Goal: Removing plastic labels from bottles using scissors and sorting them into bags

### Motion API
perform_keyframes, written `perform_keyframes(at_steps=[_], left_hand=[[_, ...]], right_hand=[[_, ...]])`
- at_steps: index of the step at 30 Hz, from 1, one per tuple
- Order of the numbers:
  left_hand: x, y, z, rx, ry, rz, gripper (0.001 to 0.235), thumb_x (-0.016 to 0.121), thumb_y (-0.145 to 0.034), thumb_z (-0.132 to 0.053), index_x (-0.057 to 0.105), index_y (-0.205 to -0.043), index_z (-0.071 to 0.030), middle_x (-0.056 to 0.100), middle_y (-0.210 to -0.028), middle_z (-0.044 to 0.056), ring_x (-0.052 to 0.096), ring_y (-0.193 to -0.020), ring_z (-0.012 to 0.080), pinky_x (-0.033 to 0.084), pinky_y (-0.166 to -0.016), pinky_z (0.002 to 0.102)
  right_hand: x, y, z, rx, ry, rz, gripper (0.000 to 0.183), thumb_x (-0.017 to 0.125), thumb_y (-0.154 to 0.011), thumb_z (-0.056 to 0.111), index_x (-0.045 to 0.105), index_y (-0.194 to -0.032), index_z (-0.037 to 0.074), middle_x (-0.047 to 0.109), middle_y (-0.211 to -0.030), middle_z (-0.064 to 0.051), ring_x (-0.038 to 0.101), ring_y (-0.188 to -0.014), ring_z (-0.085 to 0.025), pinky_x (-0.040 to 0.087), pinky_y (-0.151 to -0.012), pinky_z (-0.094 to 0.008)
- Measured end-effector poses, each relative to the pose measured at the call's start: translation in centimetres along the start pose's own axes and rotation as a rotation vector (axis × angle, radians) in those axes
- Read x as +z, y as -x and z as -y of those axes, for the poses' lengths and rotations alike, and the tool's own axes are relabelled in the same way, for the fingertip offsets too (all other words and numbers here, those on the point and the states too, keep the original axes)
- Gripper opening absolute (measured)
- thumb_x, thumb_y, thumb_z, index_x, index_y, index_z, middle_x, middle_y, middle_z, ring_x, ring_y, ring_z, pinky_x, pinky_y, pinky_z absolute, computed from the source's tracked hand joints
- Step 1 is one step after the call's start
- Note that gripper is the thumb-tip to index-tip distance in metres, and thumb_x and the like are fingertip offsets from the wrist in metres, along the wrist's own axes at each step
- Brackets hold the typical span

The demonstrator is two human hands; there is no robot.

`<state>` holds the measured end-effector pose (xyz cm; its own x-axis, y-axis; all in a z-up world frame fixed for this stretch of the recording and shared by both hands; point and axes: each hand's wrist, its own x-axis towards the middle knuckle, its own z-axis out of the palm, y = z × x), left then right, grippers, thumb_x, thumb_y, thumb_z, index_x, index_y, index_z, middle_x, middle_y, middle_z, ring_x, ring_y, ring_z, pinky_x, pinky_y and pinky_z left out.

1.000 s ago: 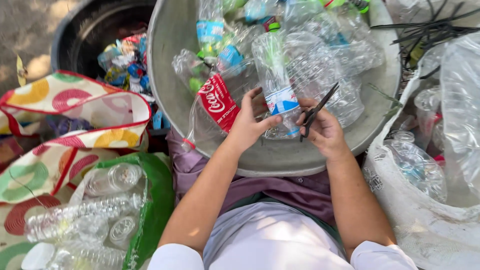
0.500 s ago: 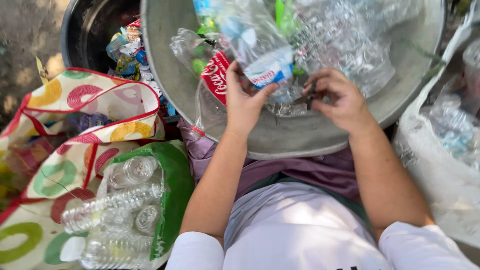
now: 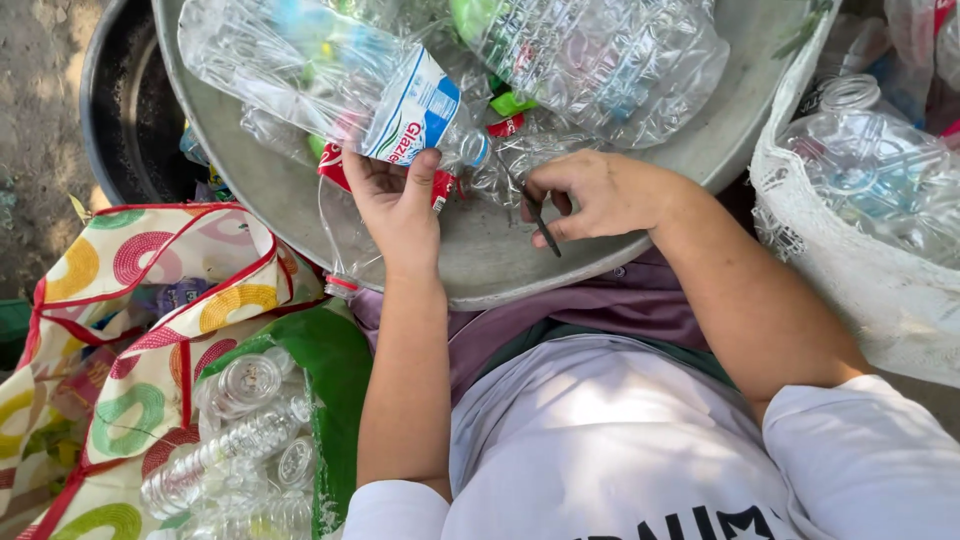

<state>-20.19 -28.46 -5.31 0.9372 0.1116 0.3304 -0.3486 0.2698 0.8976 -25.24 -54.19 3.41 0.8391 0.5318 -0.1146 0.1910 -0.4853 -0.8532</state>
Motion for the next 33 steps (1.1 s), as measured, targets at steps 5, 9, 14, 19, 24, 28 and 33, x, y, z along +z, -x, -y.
perform_keyframes(at_steps=[5, 9, 14, 19, 24, 28, 33], left_hand=[[0.4, 0.1, -0.9, 0.016, 0.019, 0.052, 0.078, 0.089, -0.093, -0.011, 0.043, -0.155, -0.012, 0.065, -0.127, 0.008, 0.069, -0.115, 0.016, 0.06, -0.103, 0.035], [1.2, 0.1, -2.2, 0.018, -0.015, 0.048, 0.071, 0.083, -0.099, -0.017, 0.043, -0.157, -0.011, 0.066, -0.122, 0.006, 0.068, -0.109, 0.0129, 0.06, -0.1, 0.033], [1.7, 0.4, -2.5, 0.027, -0.016, 0.035, 0.057, 0.076, -0.104, -0.017, 0.048, -0.153, -0.009, 0.066, -0.119, 0.002, 0.063, -0.111, 0.0081, 0.055, -0.102, 0.03], [1.5, 0.3, -2.4, 0.036, -0.022, 0.05, 0.058, 0.078, -0.103, -0.016, 0.049, -0.152, -0.008, 0.066, -0.119, 0.005, 0.064, -0.11, 0.0102, 0.055, -0.102, 0.032], [1.6, 0.4, -2.9, 0.048, -0.067, 0.037, 0.055, 0.073, -0.106, -0.019, 0.048, -0.153, -0.007, 0.065, -0.122, 0.005, 0.062, -0.113, 0.0101, 0.052, -0.104, 0.033], [2.2, 0.1, -3.8, 0.058, -0.067, 0.037, 0.05, 0.069, -0.108, -0.022, 0.05, -0.151, -0.007, 0.065, -0.12, 0.005, 0.06, -0.112, 0.0101, 0.052, -0.103, 0.033], [2.2, 0.0, -3.9, 0.054, -0.055, 0.041, 0.049, 0.068, -0.108, -0.023, 0.049, -0.152, -0.008, 0.066, -0.121, 0.005, 0.061, -0.112, 0.0098, 0.051, -0.103, 0.033]], right_hand=[[-0.2, 0.0, -0.6, 0.138, 0.076, 0.149, 0.044, 0.087, -0.077, 0.056, 0.076, -0.088, 0.015, 0.077, -0.079, -0.005, 0.073, -0.072, -0.025, 0.052, -0.067, -0.039], [-0.2, -0.1, -0.7, 0.209, 0.083, 0.244, 0.044, 0.086, -0.075, 0.059, 0.077, -0.086, 0.017, 0.082, -0.081, 0.002, 0.075, -0.072, -0.019, 0.053, -0.067, -0.036], [-0.2, -0.4, -0.1, 0.222, 0.082, 0.254, 0.046, 0.086, -0.075, 0.061, 0.077, -0.086, 0.017, 0.081, -0.079, 0.001, 0.073, -0.074, -0.019, 0.054, -0.068, -0.036], [-0.3, -0.2, -0.5, 0.246, 0.065, 0.25, 0.046, 0.087, -0.073, 0.061, 0.078, -0.085, 0.017, 0.082, -0.08, 0.002, 0.074, -0.075, -0.018, 0.054, -0.068, -0.035], [-0.6, -0.3, -0.6, 0.258, 0.037, 0.259, 0.046, 0.087, -0.074, 0.06, 0.08, -0.087, 0.017, 0.083, -0.083, 0.002, 0.074, -0.076, -0.017, 0.054, -0.068, -0.034], [-0.6, -0.3, -0.7, 0.255, 0.024, 0.248, 0.047, 0.086, -0.076, 0.061, 0.079, -0.088, 0.016, 0.083, -0.083, 0.002, 0.073, -0.076, -0.017, 0.055, -0.068, -0.034], [-0.4, -0.2, -0.8, 0.251, 0.009, 0.248, 0.048, 0.087, -0.076, 0.059, 0.079, -0.09, 0.013, 0.083, -0.084, -0.002, 0.074, -0.077, -0.018, 0.055, -0.068, -0.035]])
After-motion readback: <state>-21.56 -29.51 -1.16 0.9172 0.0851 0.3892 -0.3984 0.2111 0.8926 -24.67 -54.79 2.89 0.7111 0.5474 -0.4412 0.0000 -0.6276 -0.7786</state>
